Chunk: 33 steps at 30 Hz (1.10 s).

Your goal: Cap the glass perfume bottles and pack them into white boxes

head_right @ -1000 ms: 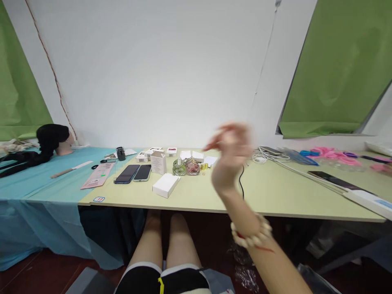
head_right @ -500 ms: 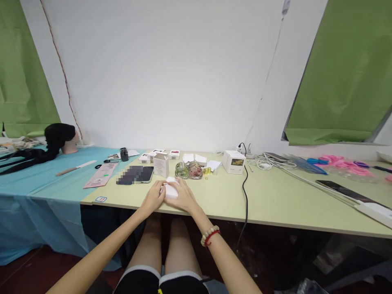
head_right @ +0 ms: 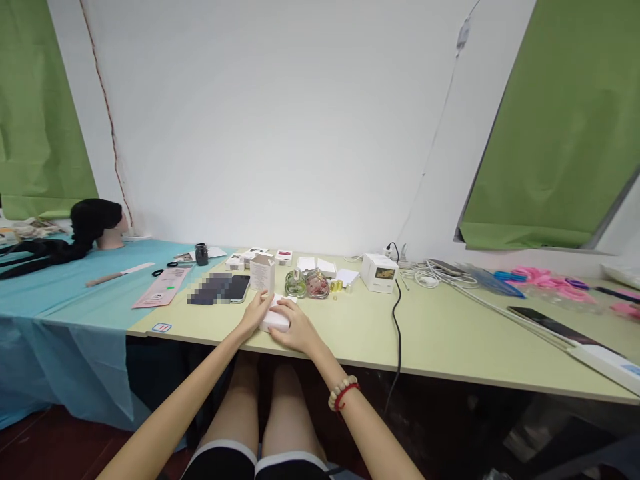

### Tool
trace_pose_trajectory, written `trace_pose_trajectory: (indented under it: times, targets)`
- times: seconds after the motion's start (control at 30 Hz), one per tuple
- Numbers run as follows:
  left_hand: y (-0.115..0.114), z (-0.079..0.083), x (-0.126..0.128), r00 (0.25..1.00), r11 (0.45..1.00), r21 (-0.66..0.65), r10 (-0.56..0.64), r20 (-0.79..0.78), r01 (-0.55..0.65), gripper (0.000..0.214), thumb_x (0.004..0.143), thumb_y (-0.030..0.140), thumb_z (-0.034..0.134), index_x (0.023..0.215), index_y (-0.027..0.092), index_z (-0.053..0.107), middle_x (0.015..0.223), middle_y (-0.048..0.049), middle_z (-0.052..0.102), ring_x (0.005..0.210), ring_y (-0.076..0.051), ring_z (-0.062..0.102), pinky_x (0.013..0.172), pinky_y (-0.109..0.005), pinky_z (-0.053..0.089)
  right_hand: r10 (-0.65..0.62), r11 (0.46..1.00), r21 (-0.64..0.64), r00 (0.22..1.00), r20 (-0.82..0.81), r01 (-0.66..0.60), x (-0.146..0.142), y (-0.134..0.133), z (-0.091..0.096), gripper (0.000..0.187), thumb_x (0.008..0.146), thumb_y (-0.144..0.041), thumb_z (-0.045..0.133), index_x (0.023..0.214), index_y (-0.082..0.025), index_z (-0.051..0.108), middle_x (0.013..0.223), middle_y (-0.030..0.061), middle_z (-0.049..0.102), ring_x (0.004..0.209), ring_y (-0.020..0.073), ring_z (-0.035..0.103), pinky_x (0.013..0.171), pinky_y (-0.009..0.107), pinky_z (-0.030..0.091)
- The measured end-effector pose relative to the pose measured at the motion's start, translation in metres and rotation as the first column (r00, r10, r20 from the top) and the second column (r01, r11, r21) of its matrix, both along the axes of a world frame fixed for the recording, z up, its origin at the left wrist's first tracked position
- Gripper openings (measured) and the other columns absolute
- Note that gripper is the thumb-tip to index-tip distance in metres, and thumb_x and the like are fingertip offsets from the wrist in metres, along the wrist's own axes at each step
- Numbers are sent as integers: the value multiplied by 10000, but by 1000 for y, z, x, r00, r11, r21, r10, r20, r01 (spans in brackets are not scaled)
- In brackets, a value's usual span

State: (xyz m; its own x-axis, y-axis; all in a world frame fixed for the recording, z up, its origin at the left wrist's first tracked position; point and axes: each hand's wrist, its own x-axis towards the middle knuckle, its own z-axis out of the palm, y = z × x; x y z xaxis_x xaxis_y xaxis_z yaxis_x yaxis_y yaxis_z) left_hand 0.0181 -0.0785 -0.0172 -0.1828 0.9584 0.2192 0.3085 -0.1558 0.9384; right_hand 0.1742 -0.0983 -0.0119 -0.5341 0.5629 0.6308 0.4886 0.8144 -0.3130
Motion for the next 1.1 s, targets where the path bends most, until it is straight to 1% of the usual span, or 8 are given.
trace_pose_trajectory:
  times: [0.17,0.3,0.43,0.63,0.73,0.8,0.9,1.1]
  targets:
    - [10,-5,-2,980,998,57,-37,196,26,606,758,464,554,1259,142,438,1156,-121,575,1026,-203,554,850,-279,411,12,989,147,1000,18,-14,-3,-5,3,372,721,-245,582,1092,-213,573,1169,97,515,1123,220,479,968,372,414]
    - [8,-4,-9,885,975,73,-221,409,210,532,740,463,580,1145,120,539,866,-65,632,680,-108,567,588,-201,435,-14,956,291,994,112,-20,-4,-4,2,295,785,-214,519,1073,-222,584,1133,101,552,1124,227,483,966,409,412]
    - [3,1,-12,851,939,25,-322,415,343,538,693,500,619,1076,124,580,526,47,476,380,-22,328,367,-159,258,-49,927,374,984,169,-18,-5,-3,1,274,836,-140,442,1030,-238,608,1093,88,582,1147,214,478,1015,463,355]
    - [-2,6,-10,837,930,47,-348,422,363,535,689,580,585,959,119,565,496,58,432,351,-18,292,335,-162,205,100,879,446,981,169,-167,-5,-5,2,162,809,-151,523,870,-246,640,1047,58,593,1069,194,529,969,444,409]
    - [-3,7,-7,851,942,96,-331,407,320,523,697,579,575,956,124,555,552,35,490,377,-32,353,354,-168,256,-36,931,353,985,-167,94,-2,-2,0,236,765,-217,583,997,-245,616,1095,72,550,926,172,581,753,313,540]
    - [-3,7,-5,871,954,180,-293,395,240,524,704,563,577,1012,140,538,646,5,554,429,-56,430,378,-176,301,-187,945,170,888,-420,280,-1,1,1,441,738,-296,616,1167,-244,528,1159,94,501,837,162,592,583,261,551]
    - [-3,6,-6,913,942,320,-213,349,97,488,736,544,551,1045,167,533,883,-59,618,665,-123,571,529,-213,425,-273,954,-50,793,-545,294,-10,7,4,739,683,-391,659,1335,-243,345,1184,109,486,796,170,589,468,242,519]
    - [-5,5,-13,991,920,387,21,129,-69,477,777,602,445,917,173,599,922,-89,612,920,-218,552,817,-336,427,-275,961,-144,840,-467,234,-45,20,4,632,787,-448,537,1352,-256,329,1182,85,540,991,229,565,803,365,491]
